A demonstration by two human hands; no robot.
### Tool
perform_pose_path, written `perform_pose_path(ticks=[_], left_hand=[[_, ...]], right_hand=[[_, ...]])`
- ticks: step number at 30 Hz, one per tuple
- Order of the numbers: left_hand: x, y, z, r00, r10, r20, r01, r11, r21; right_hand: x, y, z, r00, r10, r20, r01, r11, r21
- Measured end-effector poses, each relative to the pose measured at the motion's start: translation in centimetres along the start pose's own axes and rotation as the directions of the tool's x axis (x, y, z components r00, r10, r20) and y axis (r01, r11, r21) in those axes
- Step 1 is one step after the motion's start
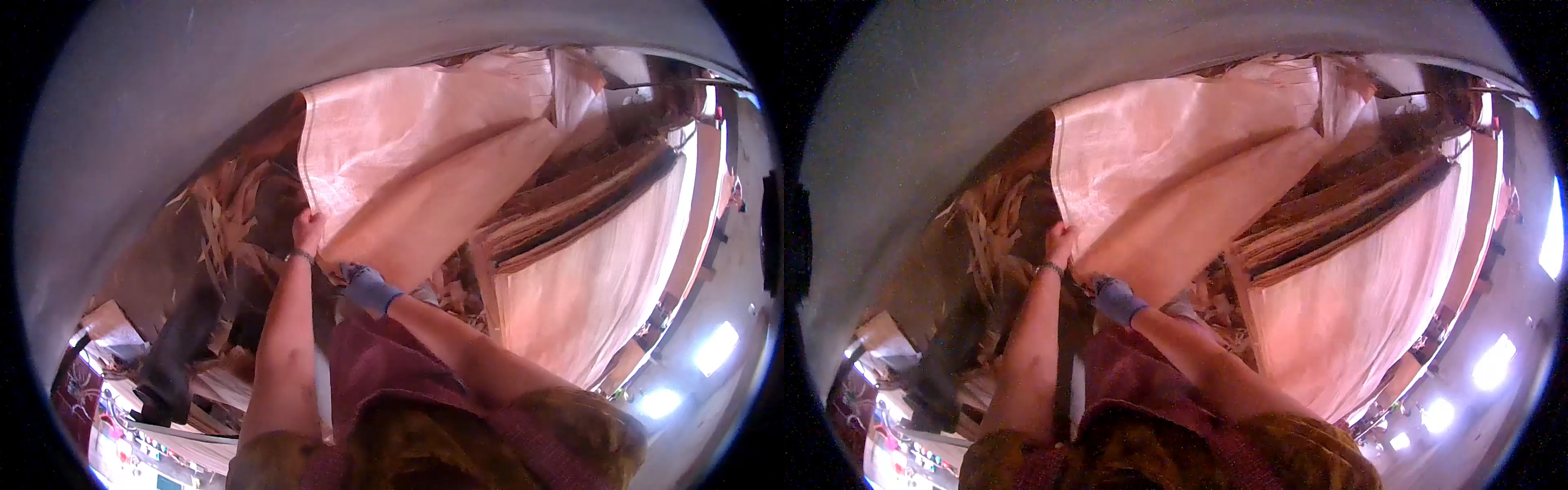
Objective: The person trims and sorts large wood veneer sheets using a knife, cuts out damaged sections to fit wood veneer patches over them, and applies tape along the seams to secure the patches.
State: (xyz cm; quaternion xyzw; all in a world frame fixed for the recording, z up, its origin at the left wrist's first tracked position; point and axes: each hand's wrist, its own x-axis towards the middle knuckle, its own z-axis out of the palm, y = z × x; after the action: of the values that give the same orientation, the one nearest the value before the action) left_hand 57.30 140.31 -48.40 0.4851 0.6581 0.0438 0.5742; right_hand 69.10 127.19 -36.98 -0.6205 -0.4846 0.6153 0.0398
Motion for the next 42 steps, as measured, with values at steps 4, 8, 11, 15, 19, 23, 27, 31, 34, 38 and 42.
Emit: perform_pose_path(ticks=[4,8,11,15,19,23,27,31,34,38,42], left_hand=[[1.6,-4.9,0.2,0.998,0.034,-0.055,-0.033,0.999,0.023],[-0.4,-4.0,0.3,0.985,0.128,-0.114,-0.101,0.971,0.218],[-2.6,-2.6,0.0,0.977,0.183,-0.110,-0.165,0.975,0.151],[-4.0,-3.4,1.4,0.914,0.381,-0.140,-0.370,0.924,0.099],[-6.4,-1.9,2.5,0.957,0.272,-0.103,-0.285,0.947,-0.147],[-9.4,3.2,0.5,0.883,0.441,-0.161,-0.381,0.874,0.303],[-10.6,4.7,0.0,0.906,0.355,-0.230,-0.331,0.933,0.139],[-9.7,1.5,1.8,0.965,0.208,-0.157,-0.243,0.936,-0.253],[-10.1,1.6,1.9,0.887,0.323,-0.331,-0.427,0.846,-0.319],[-11.6,0.0,-0.5,0.878,0.349,-0.327,-0.321,0.937,0.138],[-14.6,-1.0,-5.4,0.950,0.181,-0.254,-0.215,0.970,-0.116]], right_hand=[[1.7,3.0,-1.2,0.952,0.072,-0.297,-0.038,0.992,0.120],[7.5,1.9,-6.0,0.769,0.220,-0.601,-0.123,0.972,0.199],[10.0,-2.6,-8.0,0.816,0.193,-0.545,-0.146,0.981,0.128],[10.6,-5.9,-5.7,0.840,0.231,-0.492,-0.318,0.942,-0.102],[9.6,-6.3,-5.7,0.804,0.268,-0.531,-0.376,0.921,-0.104],[7.8,-5.9,-6.4,0.778,0.257,-0.573,-0.399,0.907,-0.136],[5.8,-7.1,-7.0,0.777,0.271,-0.568,-0.365,0.929,-0.055],[5.0,-7.0,-6.0,0.734,0.177,-0.656,-0.325,0.939,-0.111],[4.4,-7.7,-5.0,0.664,-0.039,-0.747,-0.207,0.950,-0.234],[4.3,-9.7,-4.0,0.778,0.018,-0.629,-0.222,0.943,-0.248],[4.3,-14.0,-1.2,0.820,-0.049,-0.570,-0.131,0.954,-0.271]])
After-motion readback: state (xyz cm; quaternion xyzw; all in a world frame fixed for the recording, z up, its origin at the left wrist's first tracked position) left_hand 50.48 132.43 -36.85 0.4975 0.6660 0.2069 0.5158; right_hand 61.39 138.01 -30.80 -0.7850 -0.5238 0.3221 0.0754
